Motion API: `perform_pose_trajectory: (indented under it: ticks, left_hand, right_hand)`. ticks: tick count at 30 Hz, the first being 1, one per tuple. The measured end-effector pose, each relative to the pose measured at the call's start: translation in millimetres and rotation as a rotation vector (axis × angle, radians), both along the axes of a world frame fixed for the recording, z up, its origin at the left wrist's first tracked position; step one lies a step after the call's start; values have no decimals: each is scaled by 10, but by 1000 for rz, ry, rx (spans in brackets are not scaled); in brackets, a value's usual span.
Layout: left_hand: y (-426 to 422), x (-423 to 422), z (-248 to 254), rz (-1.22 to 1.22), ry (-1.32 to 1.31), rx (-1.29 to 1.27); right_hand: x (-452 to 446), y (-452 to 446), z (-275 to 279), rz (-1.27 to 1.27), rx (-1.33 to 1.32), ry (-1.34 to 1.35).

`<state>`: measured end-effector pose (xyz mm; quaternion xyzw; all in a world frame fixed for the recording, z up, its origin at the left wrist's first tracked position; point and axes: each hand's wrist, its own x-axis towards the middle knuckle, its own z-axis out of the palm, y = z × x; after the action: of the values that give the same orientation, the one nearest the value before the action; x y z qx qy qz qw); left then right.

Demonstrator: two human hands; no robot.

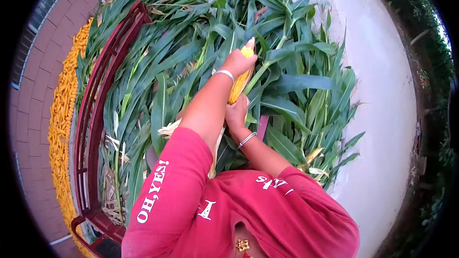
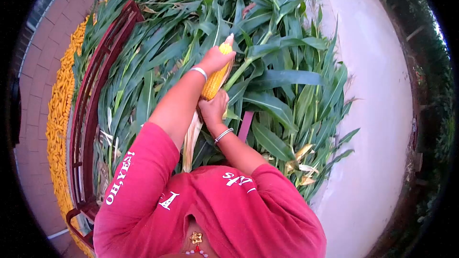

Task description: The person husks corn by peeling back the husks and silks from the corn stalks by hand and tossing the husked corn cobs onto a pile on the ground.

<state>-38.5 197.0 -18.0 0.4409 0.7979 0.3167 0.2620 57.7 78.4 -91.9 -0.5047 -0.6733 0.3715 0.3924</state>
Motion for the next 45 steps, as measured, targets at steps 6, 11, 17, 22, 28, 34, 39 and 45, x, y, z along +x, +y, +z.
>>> perform_pose_trajectory:
  ticks: [6,11,17,22,28,34,39,45]
  left_hand:
    - [140,-46,-44,-95,-3,-207]
    - [216,-111,-139,-167,-21,-330]
    - [205,-142,-312,-208,-57,-372]
    - [399,-273,-635,-228,-166,-386]
    - [351,-223,-511,-263,-379,-444]
    - [524,-123,-802,-593,-416,-790]
    - [518,-317,-500,-280,-751,-729]
    - [146,-632,50,-37,-647,78]
  right_hand:
    - [31,21,-102,-16,84,-3]
    - [48,14,-172,-48,128,-14]
    - [102,-19,-4,-9,118,-59]
    - [66,49,-211,-14,141,-74]
    - [56,59,-188,-30,141,-87]
    - [169,19,136,45,66,-2]
    - [143,242,19,116,101,9]
    - [107,490,25,211,145,-7]
